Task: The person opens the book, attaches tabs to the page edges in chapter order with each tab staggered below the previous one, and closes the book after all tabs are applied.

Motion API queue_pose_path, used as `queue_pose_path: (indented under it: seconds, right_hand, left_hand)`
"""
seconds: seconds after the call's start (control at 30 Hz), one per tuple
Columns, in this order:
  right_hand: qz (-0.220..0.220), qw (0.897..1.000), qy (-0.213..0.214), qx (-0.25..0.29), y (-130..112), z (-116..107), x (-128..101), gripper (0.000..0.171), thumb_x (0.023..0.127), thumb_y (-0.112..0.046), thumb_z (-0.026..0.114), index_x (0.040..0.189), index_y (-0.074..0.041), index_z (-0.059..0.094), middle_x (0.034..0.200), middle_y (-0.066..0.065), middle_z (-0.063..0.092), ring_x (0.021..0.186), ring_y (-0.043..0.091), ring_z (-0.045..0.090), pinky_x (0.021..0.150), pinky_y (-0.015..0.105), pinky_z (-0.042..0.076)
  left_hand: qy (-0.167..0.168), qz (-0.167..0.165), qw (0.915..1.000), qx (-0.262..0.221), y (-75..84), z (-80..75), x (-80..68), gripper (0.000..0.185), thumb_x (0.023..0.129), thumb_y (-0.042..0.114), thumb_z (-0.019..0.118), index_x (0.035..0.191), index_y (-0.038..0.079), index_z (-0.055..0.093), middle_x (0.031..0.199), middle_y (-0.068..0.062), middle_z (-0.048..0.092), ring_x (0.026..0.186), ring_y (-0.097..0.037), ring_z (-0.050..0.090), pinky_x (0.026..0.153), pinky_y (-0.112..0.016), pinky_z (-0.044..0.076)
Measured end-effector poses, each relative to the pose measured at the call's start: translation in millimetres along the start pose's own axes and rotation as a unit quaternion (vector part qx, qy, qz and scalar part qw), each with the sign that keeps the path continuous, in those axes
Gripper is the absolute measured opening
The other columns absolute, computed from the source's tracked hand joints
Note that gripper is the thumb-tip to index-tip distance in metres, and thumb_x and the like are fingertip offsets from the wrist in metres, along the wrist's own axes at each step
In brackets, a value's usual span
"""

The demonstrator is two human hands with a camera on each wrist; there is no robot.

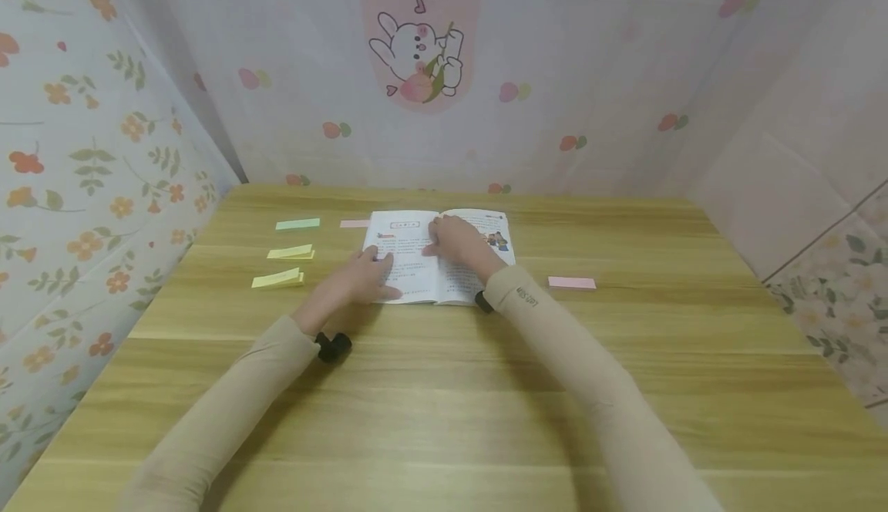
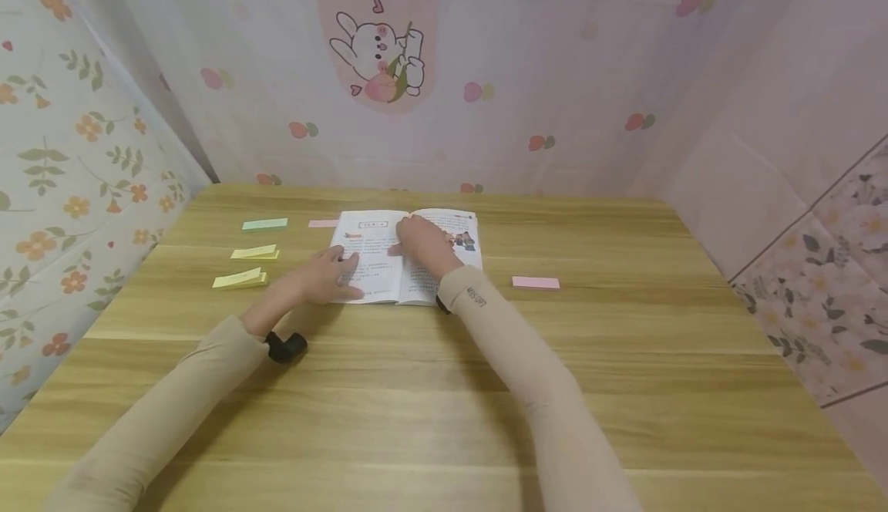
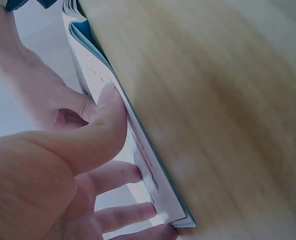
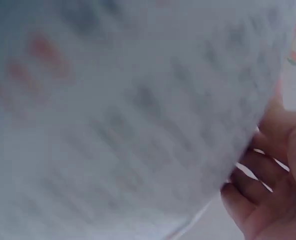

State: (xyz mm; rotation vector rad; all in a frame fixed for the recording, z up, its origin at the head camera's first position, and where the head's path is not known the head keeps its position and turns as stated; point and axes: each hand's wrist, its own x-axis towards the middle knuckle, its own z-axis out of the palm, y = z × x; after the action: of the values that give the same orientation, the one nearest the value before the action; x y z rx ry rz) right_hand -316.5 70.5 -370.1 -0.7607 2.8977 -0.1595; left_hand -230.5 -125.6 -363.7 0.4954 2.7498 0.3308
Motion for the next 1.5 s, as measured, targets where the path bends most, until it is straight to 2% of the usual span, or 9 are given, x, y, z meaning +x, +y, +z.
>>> queue_pose_path:
  seconds: [0.13,0.4,0.5,0.63,0.8,0.93,1.03,1.17,1.5]
  right_hand:
    - [-0.009,0.999,0.033,-0.008,-2.9,6.7,-6.5,0.026,0.098,-0.033,0.065,0.097,-0.008,0.068,0.099,0.007,0.066,0.087,0.022,0.059,0.080,0.035,0.051]
    - [-0.030,0.999,0.043,-0.006,-1.8,10.5,-20.5,0.022,0.098,-0.030,0.065,0.099,-0.009,0.070,0.108,0.008,0.069,0.097,0.026,0.064,0.088,0.037,0.052]
    - [-0.033,0.999,0.034,0.001,-4.0,8.0,-27.3,0.021,0.097,-0.031,0.066,0.098,-0.010,0.070,0.104,0.007,0.068,0.091,0.024,0.062,0.083,0.035,0.052]
    - [-0.048,0.998,0.032,-0.002,-6.3,7.0,-36.2,0.023,0.095,-0.033,0.068,0.090,-0.010,0.066,0.088,0.004,0.059,0.078,0.020,0.051,0.068,0.028,0.044]
    - [-0.079,0.996,0.047,0.008,-4.7,8.2,-47.0,0.029,0.091,-0.035,0.072,0.082,-0.011,0.058,0.079,0.002,0.049,0.070,0.017,0.041,0.060,0.025,0.034]
    - [-0.095,0.994,0.046,0.010,-2.4,10.1,-54.4,0.036,0.089,-0.042,0.072,0.086,-0.009,0.059,0.092,0.009,0.063,0.067,0.019,0.047,0.061,0.029,0.042]
    - [-0.091,0.995,0.028,0.016,-0.8,11.0,-60.0,0.048,0.090,-0.048,0.071,0.113,-0.006,0.070,0.129,0.017,0.065,0.093,0.033,0.068,0.085,0.041,0.054]
    - [-0.080,0.997,0.000,0.023,1.4,10.8,-67.0,0.072,0.091,-0.053,0.067,0.146,-0.010,0.053,0.154,0.015,0.042,0.134,0.044,0.046,0.110,0.056,0.038]
    - [-0.078,0.996,-0.022,0.035,-2.4,9.4,-76.0,0.074,0.092,-0.054,0.067,0.148,-0.009,0.050,0.157,0.011,0.038,0.145,0.041,0.031,0.113,0.059,0.031]
  left_hand:
    - [0.004,-0.001,1.0000,0.003,-0.6,1.6,0.5,0.078,0.099,0.039,0.064,0.155,-0.004,0.030,0.156,-0.036,0.023,0.143,-0.053,0.024,0.112,-0.063,0.030]
    - [0.011,0.008,0.9997,0.020,-2.2,3.2,3.1,0.079,0.099,0.041,0.063,0.155,-0.005,0.030,0.155,-0.036,0.023,0.142,-0.055,0.025,0.112,-0.064,0.029]
    - [0.008,0.003,0.9997,0.023,0.6,1.2,2.1,0.079,0.100,0.040,0.062,0.155,-0.006,0.029,0.155,-0.037,0.023,0.142,-0.056,0.024,0.112,-0.065,0.029]
    - [0.002,-0.002,0.9994,0.033,3.9,-0.4,1.6,0.079,0.101,0.039,0.061,0.155,-0.007,0.027,0.154,-0.039,0.023,0.141,-0.057,0.024,0.113,-0.064,0.027]
    - [-0.002,-0.005,0.9990,0.043,5.6,0.1,1.2,0.078,0.102,0.039,0.059,0.155,-0.007,0.026,0.155,-0.039,0.022,0.141,-0.057,0.025,0.112,-0.064,0.029]
    - [-0.003,-0.009,0.9991,0.041,4.8,1.2,1.4,0.078,0.102,0.040,0.059,0.156,-0.006,0.025,0.156,-0.038,0.020,0.141,-0.057,0.023,0.111,-0.065,0.030]
    - [-0.002,-0.008,0.9990,0.043,4.0,1.7,1.9,0.079,0.102,0.040,0.059,0.156,-0.006,0.024,0.157,-0.037,0.020,0.142,-0.057,0.022,0.112,-0.065,0.028]
    - [0.000,0.003,0.9989,0.047,3.4,2.4,2.4,0.079,0.101,0.040,0.059,0.156,-0.007,0.025,0.157,-0.037,0.020,0.142,-0.057,0.022,0.113,-0.064,0.026]
    - [-0.006,0.003,0.9991,0.041,2.3,2.7,1.8,0.078,0.102,0.037,0.058,0.155,-0.008,0.024,0.157,-0.038,0.018,0.143,-0.057,0.020,0.115,-0.063,0.024]
